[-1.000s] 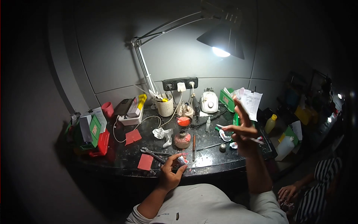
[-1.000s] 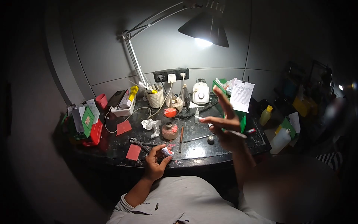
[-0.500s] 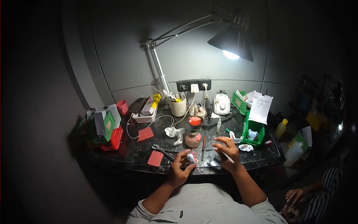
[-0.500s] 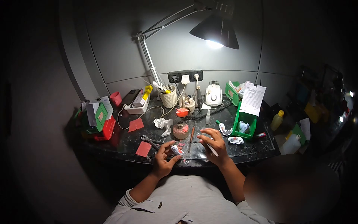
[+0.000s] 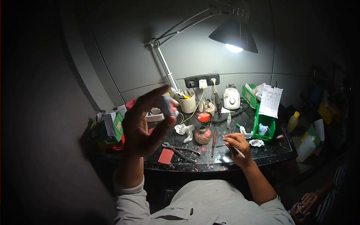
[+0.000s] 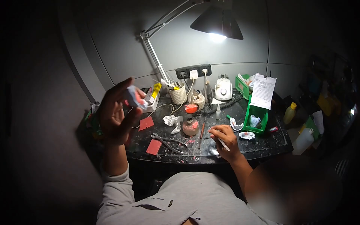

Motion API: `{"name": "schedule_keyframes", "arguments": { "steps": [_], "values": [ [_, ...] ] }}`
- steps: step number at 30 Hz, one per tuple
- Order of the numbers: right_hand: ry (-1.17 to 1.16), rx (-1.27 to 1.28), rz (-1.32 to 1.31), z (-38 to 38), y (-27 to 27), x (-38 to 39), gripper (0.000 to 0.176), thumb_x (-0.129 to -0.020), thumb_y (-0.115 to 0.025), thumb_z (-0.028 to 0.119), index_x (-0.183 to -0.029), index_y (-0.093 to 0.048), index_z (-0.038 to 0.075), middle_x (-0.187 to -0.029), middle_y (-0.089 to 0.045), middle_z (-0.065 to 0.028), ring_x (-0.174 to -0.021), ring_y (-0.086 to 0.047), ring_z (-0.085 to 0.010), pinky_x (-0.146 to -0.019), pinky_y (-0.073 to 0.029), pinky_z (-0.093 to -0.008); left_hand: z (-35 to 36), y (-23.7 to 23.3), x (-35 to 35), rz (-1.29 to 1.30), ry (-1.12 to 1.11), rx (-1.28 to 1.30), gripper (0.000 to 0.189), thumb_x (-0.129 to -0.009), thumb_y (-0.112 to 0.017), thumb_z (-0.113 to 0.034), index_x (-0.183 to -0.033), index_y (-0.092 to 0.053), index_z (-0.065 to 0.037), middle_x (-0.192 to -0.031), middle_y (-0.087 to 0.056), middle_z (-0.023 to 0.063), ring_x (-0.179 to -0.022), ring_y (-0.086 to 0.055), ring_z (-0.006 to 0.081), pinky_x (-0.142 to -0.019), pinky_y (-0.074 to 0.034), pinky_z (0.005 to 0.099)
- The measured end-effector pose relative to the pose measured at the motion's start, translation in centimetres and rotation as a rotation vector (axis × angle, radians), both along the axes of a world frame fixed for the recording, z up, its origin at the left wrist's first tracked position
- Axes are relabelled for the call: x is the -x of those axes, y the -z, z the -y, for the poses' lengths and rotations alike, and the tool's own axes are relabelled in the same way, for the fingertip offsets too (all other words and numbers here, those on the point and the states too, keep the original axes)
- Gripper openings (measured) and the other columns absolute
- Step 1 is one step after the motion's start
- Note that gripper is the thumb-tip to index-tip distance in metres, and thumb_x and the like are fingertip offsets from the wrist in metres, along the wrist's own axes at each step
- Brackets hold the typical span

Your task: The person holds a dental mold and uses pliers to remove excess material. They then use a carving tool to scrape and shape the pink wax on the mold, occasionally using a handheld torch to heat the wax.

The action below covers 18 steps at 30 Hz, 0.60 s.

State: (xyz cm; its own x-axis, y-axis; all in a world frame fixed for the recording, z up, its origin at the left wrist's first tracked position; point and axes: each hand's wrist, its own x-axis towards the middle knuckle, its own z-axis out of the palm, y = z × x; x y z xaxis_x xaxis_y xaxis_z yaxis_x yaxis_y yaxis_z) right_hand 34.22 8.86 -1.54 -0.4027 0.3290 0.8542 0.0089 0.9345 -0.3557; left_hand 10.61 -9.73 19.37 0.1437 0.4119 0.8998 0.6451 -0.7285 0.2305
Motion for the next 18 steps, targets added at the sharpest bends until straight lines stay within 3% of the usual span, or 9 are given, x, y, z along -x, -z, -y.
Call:
{"name": "schedule_keyframes", "arguments": {
  "steps": [4,6,7,9,11,12,14,15,18],
  "values": [
    [-0.001,-0.024,0.020,-0.1,0.1,0.1,0.016,-0.089,-0.073,0.004,-0.104,-0.074,0.006,-0.104,-0.070,-0.0108,-0.097,-0.065,-0.0298,-0.083,-0.053,-0.0371,-0.3,-0.1,-4.4,-0.878,-0.160,0.074,0.039,-0.092,-0.068,-0.008,-0.131,-0.064,-0.002,-0.089,-0.070,0.0099,-0.080,-0.071,0.0190,-0.083,-0.057,0.0369],
    [-0.006,-0.006,0.018,-0.3,0.2,0.0,0.015,-0.089,-0.073,0.005,-0.104,-0.074,0.006,-0.104,-0.071,-0.0112,-0.095,-0.066,-0.0296,-0.083,-0.053,-0.0372,-0.1,-1.5,-3.2,-0.920,-0.206,0.106,0.049,-0.087,-0.069,-0.004,-0.135,-0.063,-0.007,-0.096,-0.069,0.0113,-0.080,-0.067,0.0192,-0.083,-0.053,0.0373],
    [-0.007,-0.003,0.018,-0.3,0.2,-0.1,0.015,-0.089,-0.073,0.005,-0.104,-0.074,0.006,-0.104,-0.071,-0.0112,-0.095,-0.066,-0.0295,-0.083,-0.052,-0.0373,1.4,-4.2,-1.4,-1.307,-0.755,-0.028,0.044,-0.089,-0.065,-0.005,-0.133,-0.062,-0.006,-0.097,-0.069,0.0141,-0.079,-0.067,0.0257,-0.084,-0.054,0.0401],
    [-0.007,-0.009,0.023,-0.4,0.4,0.0,0.016,-0.089,-0.073,0.005,-0.105,-0.074,0.006,-0.104,-0.071,-0.0112,-0.095,-0.065,-0.0292,-0.083,-0.051,-0.0376,1.7,-11.8,4.4,-0.253,-1.096,0.320,0.036,-0.102,-0.053,-0.017,-0.134,-0.058,-0.003,-0.110,-0.069,0.0194,-0.096,-0.067,0.0347,-0.087,-0.054,0.0420],
    [-0.014,-0.009,0.036,-0.2,0.4,0.0,0.018,-0.088,-0.074,0.004,-0.105,-0.073,0.006,-0.103,-0.071,-0.0109,-0.094,-0.065,-0.0294,-0.083,-0.051,-0.0375,7.5,-21.1,21.8,-0.657,-1.844,-0.127,0.044,-0.102,-0.053,-0.020,-0.143,-0.052,-0.004,-0.133,-0.063,0.0214,-0.124,-0.061,0.0364,-0.102,-0.050,0.0435],
    [-0.013,-0.021,0.035,-0.3,0.3,0.1,0.018,-0.088,-0.074,0.004,-0.106,-0.072,0.006,-0.103,-0.071,-0.0108,-0.094,-0.065,-0.0295,-0.083,-0.051,-0.0373,10.3,-23.4,26.6,-0.642,-2.152,-0.210,0.048,-0.102,-0.053,-0.020,-0.146,-0.048,-0.002,-0.141,-0.058,0.0222,-0.132,-0.055,0.0356,-0.109,-0.045,0.0429],
    [-0.002,-0.016,0.047,-0.5,0.0,0.1,0.018,-0.088,-0.074,0.004,-0.105,-0.072,0.005,-0.103,-0.071,-0.0107,-0.094,-0.065,-0.0294,-0.083,-0.051,-0.0374,15.0,-25.4,34.5,-0.606,-2.174,-0.215,0.051,-0.104,-0.053,-0.023,-0.149,-0.045,-0.002,-0.147,-0.053,0.0206,-0.135,-0.052,0.0343,-0.112,-0.042,0.0416],
    [0.000,-0.010,0.067,-0.3,0.2,0.1,0.017,-0.088,-0.074,0.004,-0.105,-0.073,0.005,-0.102,-0.071,-0.0107,-0.094,-0.065,-0.0293,-0.082,-0.051,-0.0374,15.5,-24.3,33.1,-0.581,-2.047,-0.222,0.052,-0.104,-0.053,-0.024,-0.150,-0.044,-0.002,-0.148,-0.053,0.0198,-0.135,-0.052,0.0325,-0.112,-0.041,0.0405],
    [-0.019,0.002,0.053,-0.4,0.2,0.2,0.016,-0.088,-0.074,0.005,-0.105,-0.072,0.005,-0.101,-0.071,-0.0104,-0.093,-0.065,-0.0290,-0.082,-0.051,-0.0377,12.0,-16.0,21.0,-0.309,-1.299,-0.114,0.054,-0.106,-0.054,-0.027,-0.153,-0.041,-0.004,-0.150,-0.050,0.0174,-0.135,-0.052,0.0270,-0.113,-0.039,0.0373]
  ]
}}
